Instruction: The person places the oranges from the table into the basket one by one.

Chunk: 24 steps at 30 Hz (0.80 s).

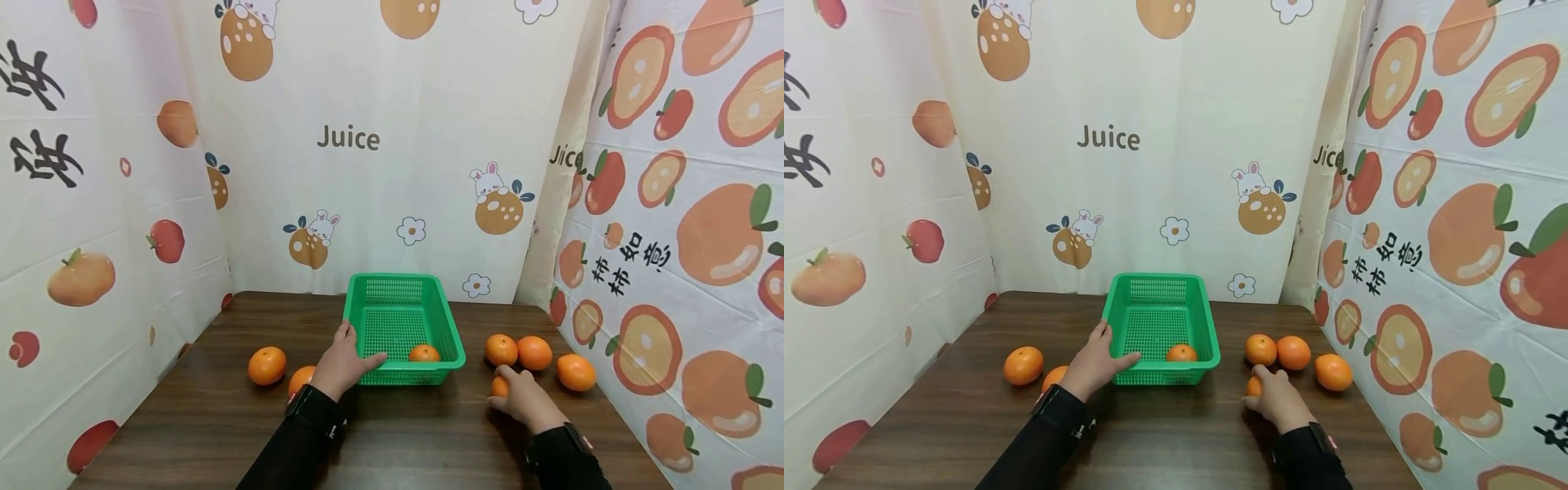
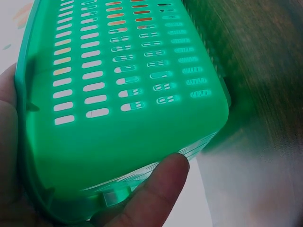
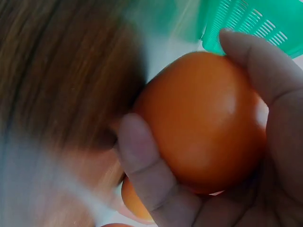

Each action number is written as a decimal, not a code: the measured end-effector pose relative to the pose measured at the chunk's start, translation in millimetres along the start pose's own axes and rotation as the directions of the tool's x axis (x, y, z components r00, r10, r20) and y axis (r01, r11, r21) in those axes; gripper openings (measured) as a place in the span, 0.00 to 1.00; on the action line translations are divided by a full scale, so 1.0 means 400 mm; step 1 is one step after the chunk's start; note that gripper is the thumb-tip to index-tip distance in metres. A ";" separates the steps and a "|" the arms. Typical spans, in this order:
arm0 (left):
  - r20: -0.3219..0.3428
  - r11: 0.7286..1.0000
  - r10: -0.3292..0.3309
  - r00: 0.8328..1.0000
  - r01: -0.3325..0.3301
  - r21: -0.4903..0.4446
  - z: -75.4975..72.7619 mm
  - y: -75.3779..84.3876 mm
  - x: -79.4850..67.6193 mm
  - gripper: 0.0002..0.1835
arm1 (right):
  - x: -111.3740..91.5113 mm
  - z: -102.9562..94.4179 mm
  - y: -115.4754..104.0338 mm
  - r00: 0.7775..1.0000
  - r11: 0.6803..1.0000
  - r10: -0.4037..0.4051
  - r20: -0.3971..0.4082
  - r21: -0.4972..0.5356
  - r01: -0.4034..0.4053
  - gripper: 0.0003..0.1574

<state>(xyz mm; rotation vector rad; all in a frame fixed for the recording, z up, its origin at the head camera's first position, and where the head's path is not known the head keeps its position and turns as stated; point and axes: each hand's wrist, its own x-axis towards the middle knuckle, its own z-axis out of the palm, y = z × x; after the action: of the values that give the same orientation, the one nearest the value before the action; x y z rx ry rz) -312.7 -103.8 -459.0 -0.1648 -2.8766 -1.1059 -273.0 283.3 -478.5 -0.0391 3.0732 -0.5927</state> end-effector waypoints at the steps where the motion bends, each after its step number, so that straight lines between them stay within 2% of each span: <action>1: 0.000 1.000 0.003 1.000 -0.003 -0.002 0.000 -0.001 -0.001 0.64 | 0.000 0.001 -0.002 1.000 1.000 0.011 0.005 0.002 -0.011 0.35; 4: 0.001 1.000 0.017 1.000 -0.017 -0.012 0.002 -0.003 -0.006 0.63 | 0.000 0.006 -0.007 1.000 1.000 0.020 0.007 -0.002 -0.020 0.39; 8: -0.001 0.999 0.025 1.000 -0.025 -0.022 0.003 -0.006 -0.010 0.62 | -0.006 0.010 -0.022 1.000 1.000 -0.008 0.011 -0.013 0.008 0.34; 11: -0.004 0.999 0.026 1.000 -0.027 -0.021 0.002 -0.006 -0.010 0.62 | -0.014 0.008 -0.037 0.999 1.000 -0.014 0.049 -0.001 0.014 0.29; 17: -0.005 0.999 0.028 1.000 -0.028 -0.019 0.000 -0.006 -0.010 0.61 | -0.025 -0.003 -0.059 0.989 1.000 0.016 0.149 -0.006 -0.015 0.29; 24: -0.005 1.000 0.024 1.000 -0.024 -0.018 -0.002 -0.004 -0.013 0.61 | -0.028 -0.006 -0.063 0.993 1.000 0.001 0.120 0.017 -0.003 0.32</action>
<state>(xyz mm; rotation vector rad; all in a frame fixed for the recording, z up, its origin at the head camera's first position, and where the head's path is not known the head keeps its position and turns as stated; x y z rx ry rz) -307.7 -106.0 -460.1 -0.1967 -2.8533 -1.1267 -261.2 261.1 -466.6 -0.0684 2.9513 -0.5930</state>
